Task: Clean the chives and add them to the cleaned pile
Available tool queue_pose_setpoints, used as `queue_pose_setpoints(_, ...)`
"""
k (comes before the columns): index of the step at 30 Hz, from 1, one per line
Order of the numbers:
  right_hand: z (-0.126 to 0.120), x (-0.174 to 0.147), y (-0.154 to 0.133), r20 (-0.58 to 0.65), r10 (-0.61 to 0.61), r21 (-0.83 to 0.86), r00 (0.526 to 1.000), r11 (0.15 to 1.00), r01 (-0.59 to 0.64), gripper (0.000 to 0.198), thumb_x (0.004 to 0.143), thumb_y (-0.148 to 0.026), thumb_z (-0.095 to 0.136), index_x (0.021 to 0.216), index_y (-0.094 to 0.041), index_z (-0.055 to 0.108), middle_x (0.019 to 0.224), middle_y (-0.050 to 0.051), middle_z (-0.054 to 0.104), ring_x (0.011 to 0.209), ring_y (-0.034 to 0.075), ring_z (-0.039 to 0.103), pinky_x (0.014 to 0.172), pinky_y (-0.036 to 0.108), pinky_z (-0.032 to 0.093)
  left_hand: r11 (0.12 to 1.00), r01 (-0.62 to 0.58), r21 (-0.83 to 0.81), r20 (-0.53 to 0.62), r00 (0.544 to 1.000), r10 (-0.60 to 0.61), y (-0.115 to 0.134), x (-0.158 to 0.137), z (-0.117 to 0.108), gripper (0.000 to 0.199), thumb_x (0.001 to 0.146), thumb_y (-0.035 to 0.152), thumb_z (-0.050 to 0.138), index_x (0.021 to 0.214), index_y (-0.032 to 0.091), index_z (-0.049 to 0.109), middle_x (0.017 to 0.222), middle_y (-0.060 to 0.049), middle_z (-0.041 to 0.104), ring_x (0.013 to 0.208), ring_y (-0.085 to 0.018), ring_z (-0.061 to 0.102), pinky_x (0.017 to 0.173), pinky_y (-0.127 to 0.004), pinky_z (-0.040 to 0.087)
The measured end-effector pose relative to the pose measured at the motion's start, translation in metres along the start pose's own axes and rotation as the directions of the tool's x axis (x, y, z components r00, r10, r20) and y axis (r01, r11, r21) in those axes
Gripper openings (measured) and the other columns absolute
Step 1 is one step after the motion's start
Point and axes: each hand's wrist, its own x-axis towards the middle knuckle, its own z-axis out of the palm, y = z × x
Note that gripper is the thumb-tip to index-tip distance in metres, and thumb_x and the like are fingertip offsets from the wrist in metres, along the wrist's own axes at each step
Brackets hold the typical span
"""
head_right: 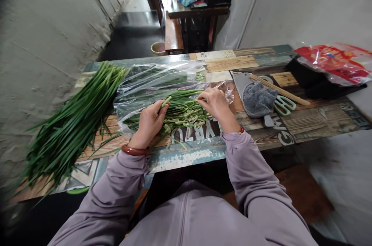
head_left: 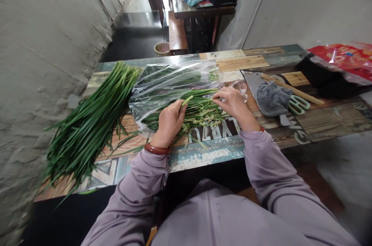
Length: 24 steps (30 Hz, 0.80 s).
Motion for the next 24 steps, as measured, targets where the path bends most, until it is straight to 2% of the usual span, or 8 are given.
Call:
queue_pose_setpoints(3, -0.002, 0.002, -0.003, -0.065, -0.005, 0.108, 0.998, 0.994, 0.012, 0.012, 0.088, -0.025, 0.062, 0.082, -0.021, 0.072, 0.090, 0.006, 0.069, 0.090, 0.022, 0.062, 0.085, 0.038, 0.045, 0.996, -0.072, -0.056, -0.043, 0.997, 0.070, 0.000, 0.000, 0.000, 0.028, 0.100, 0.032, 0.042, 0.102, 0.017, 0.065, 0.090, -0.007, 0.067, 0.083, -0.018, 0.061, 0.073, -0.027, 0.043)
queue_pose_setpoints(6, -0.004, 0.004, -0.009, -0.134, 0.080, 0.342, 0.988, 0.939, -0.030, 0.013, 0.089, -0.027, 0.060, 0.084, -0.020, 0.070, 0.086, 0.004, 0.069, 0.082, 0.018, 0.061, 0.077, 0.032, 0.046, 0.993, -0.096, -0.076, -0.125, 0.988, 0.086, -0.001, 0.001, 0.000, 0.027, 0.100, 0.031, 0.042, 0.102, 0.017, 0.066, 0.089, -0.006, 0.063, 0.084, -0.018, 0.059, 0.075, -0.028, 0.045)
queue_pose_setpoints(10, -0.004, 0.004, -0.020, -0.054, 0.217, 0.639, 0.975, 0.758, -0.133, 0.016, 0.086, -0.035, 0.064, 0.084, -0.020, 0.070, 0.075, 0.000, 0.067, 0.069, 0.014, 0.058, 0.065, 0.028, 0.044, 0.987, -0.122, -0.106, -0.243, 0.966, 0.093, 0.002, 0.002, -0.001, 0.028, 0.100, 0.031, 0.042, 0.101, 0.018, 0.067, 0.093, -0.007, 0.063, 0.089, -0.018, 0.058, 0.079, -0.031, 0.046)
queue_pose_setpoints(13, -0.002, 0.003, -0.030, 0.014, 0.197, 0.774, 0.980, 0.619, -0.136, 0.017, 0.084, -0.038, 0.067, 0.082, -0.021, 0.069, 0.074, -0.001, 0.067, 0.070, 0.014, 0.060, 0.066, 0.028, 0.047, 0.981, -0.165, -0.106, -0.252, 0.958, 0.134, 0.007, 0.001, -0.003, 0.029, 0.101, 0.032, 0.042, 0.103, 0.018, 0.067, 0.104, -0.008, 0.067, 0.099, -0.019, 0.059, 0.088, -0.034, 0.045)
queue_pose_setpoints(16, 0.002, 0.002, -0.041, 0.062, 0.177, 0.831, 0.982, 0.536, -0.149, 0.019, 0.082, -0.041, 0.070, 0.083, -0.022, 0.070, 0.075, -0.001, 0.068, 0.071, 0.014, 0.062, 0.068, 0.028, 0.049, 0.983, -0.178, -0.053, -0.226, 0.961, 0.162, 0.013, 0.000, -0.006, 0.027, 0.101, 0.032, 0.044, 0.105, 0.019, 0.068, 0.110, -0.008, 0.070, 0.105, -0.020, 0.058, 0.093, -0.036, 0.042)
queue_pose_setpoints(19, 0.007, 0.001, -0.048, 0.081, 0.185, 0.833, 0.979, 0.528, -0.169, 0.023, 0.083, -0.045, 0.069, 0.084, -0.022, 0.069, 0.076, -0.001, 0.068, 0.072, 0.014, 0.063, 0.069, 0.028, 0.049, 0.982, -0.186, 0.039, -0.186, 0.964, 0.190, 0.016, -0.002, -0.006, 0.024, 0.100, 0.030, 0.047, 0.107, 0.022, 0.068, 0.111, -0.007, 0.072, 0.108, -0.021, 0.058, 0.092, -0.038, 0.037)
queue_pose_setpoints(21, 0.011, 0.000, -0.050, 0.079, 0.205, 0.809, 0.975, 0.558, -0.183, 0.026, 0.085, -0.047, 0.066, 0.086, -0.021, 0.068, 0.075, -0.001, 0.068, 0.069, 0.014, 0.062, 0.066, 0.027, 0.048, 0.976, -0.202, 0.084, -0.129, 0.969, 0.211, 0.016, -0.003, -0.005, 0.024, 0.100, 0.031, 0.047, 0.108, 0.022, 0.068, 0.108, -0.006, 0.073, 0.107, -0.022, 0.060, 0.091, -0.039, 0.036)
queue_pose_setpoints(24, 0.013, 0.000, -0.054, -0.005, 0.222, 0.694, 0.975, 0.702, -0.156, 0.023, 0.090, -0.043, 0.059, 0.084, -0.021, 0.065, 0.072, 0.000, 0.066, 0.065, 0.014, 0.059, 0.064, 0.028, 0.046, 0.969, -0.212, 0.126, 0.003, 0.977, 0.213, 0.013, -0.003, -0.001, 0.025, 0.100, 0.031, 0.046, 0.111, 0.020, 0.065, 0.101, -0.007, 0.073, 0.095, -0.021, 0.063, 0.082, -0.035, 0.037)
